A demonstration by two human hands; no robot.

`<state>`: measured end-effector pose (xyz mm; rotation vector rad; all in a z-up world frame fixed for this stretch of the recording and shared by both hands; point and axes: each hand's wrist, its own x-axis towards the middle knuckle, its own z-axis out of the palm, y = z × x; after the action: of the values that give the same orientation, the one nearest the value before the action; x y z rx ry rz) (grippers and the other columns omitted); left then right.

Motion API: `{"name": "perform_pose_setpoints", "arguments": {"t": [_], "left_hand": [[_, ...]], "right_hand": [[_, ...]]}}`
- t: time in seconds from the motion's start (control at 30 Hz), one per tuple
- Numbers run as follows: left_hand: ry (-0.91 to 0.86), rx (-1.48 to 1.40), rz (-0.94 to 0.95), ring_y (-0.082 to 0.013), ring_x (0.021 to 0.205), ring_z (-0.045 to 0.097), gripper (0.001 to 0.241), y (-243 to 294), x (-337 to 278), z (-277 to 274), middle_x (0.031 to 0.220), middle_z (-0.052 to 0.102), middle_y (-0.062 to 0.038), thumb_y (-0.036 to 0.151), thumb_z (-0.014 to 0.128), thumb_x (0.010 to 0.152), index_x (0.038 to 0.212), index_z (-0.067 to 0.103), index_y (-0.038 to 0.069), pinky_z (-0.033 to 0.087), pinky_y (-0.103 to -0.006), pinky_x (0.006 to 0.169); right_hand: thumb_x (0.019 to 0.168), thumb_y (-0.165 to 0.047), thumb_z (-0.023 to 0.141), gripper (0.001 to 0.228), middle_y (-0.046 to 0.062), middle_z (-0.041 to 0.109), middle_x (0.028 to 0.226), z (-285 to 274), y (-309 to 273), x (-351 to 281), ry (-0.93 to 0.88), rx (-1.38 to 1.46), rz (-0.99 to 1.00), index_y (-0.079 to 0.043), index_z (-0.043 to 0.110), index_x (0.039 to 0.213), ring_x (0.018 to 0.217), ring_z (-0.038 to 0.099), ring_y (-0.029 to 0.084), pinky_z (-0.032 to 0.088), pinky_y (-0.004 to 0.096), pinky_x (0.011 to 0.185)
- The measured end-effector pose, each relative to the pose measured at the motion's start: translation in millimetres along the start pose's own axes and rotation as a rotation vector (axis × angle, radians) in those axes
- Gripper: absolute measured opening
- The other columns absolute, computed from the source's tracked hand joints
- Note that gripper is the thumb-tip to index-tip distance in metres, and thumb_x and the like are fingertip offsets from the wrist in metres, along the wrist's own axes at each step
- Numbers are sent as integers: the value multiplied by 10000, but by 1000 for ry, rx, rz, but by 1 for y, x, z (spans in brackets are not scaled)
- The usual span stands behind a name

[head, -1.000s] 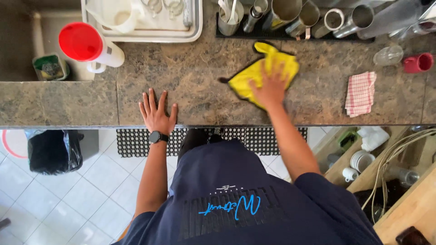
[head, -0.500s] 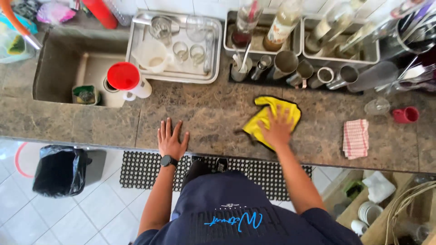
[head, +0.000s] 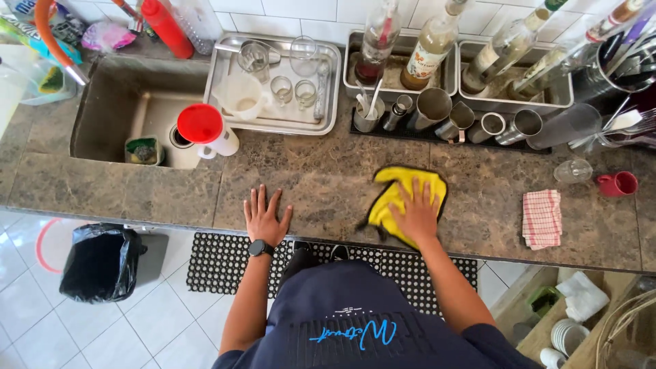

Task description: Cleaning a cafe counter using a yellow microfiber cloth.

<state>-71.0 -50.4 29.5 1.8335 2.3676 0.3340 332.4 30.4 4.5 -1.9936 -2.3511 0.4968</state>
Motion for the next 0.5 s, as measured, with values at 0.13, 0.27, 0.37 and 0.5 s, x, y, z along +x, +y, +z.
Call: {"name": "perform_pose_setpoints", "arguments": {"t": [0.13,0.27,0.37,0.5], "left_hand": [[-71,-51,-23,-333,1588,144,594,7,0,-10,1692,272,-53,640,502,977,1502,456,366,47,-561,1283],[244,-290,68,-285,1433,302,340,29,10,-53,1434,479,17,425,645,1003,1300,605,265,128,-578,1116],[241,-534,320,-236,1031,573,177,58,4,-173,1007,645,53,222,773,901,1038,663,206,364,-436,916],[-754,543,-163,-241,1080,662,400,82,-98,-311,1148,648,-26,482,647,842,1162,636,242,572,-410,919]], "right_hand": [[992,-713,397,762,133,199,1709,2,-41,25,41,64,114,-328,285,1640,1564,69,454,6,710,1193],[951,-688,484,701,93,341,1652,12,-67,-8,56,-14,-182,-340,436,1558,1553,180,422,94,660,1207],[926,-682,513,692,93,377,1628,-9,-41,-30,-17,32,-190,-345,468,1529,1533,234,430,106,646,1217],[949,-600,442,736,148,174,1712,-2,21,-23,99,-38,2,-284,343,1606,1560,101,438,105,658,1179]]}}
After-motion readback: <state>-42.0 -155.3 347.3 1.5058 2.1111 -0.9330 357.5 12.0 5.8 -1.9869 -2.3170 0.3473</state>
